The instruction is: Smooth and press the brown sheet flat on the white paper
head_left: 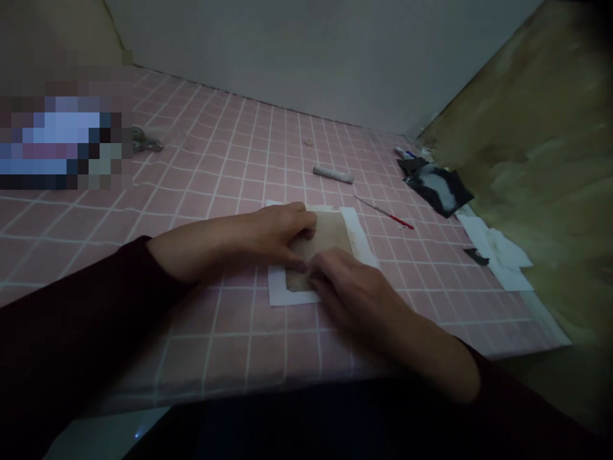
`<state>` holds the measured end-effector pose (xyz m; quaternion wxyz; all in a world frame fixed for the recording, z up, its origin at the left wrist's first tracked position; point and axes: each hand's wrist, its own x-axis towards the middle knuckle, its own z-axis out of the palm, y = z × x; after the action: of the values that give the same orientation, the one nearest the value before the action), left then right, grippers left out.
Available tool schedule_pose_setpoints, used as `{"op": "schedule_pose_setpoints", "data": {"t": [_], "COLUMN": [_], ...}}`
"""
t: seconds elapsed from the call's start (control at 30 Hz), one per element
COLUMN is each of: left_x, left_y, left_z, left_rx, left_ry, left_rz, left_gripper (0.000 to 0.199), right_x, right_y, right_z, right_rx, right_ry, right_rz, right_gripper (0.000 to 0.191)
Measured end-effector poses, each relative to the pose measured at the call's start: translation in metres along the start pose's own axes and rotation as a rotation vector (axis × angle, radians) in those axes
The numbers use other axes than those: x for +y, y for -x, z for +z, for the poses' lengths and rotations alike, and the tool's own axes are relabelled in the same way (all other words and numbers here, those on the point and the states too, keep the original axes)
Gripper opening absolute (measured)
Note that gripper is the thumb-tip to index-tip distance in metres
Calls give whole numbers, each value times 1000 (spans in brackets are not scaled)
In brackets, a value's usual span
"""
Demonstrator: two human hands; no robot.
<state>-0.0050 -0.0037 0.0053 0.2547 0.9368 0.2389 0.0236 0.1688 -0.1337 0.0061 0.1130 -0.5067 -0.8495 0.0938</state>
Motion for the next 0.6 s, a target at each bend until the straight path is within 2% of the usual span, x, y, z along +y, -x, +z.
{"op": "schedule_pose_setpoints", "data": {"t": [0.1, 0.27, 0.47, 0.6], "left_x": [-1, -1, 2, 3], "left_y": [0, -1, 0, 0], "left_z": [1, 0, -1, -2], "left_rx": [-6, -17, -18, -23], "left_ry": [-3, 5, -18, 2], "left_rz": [-5, 20, -11, 2], "left_gripper": [39, 42, 39, 41], "right_x": [0, 13, 1, 13], "right_y": [0, 12, 2, 7], "right_z": [-1, -9, 3, -6], "right_rx": [-7, 6, 3, -2], "right_ry": [-7, 93, -24, 64], "right_rz": [-32, 126, -64, 71], "right_gripper": [10, 9, 16, 12]}}
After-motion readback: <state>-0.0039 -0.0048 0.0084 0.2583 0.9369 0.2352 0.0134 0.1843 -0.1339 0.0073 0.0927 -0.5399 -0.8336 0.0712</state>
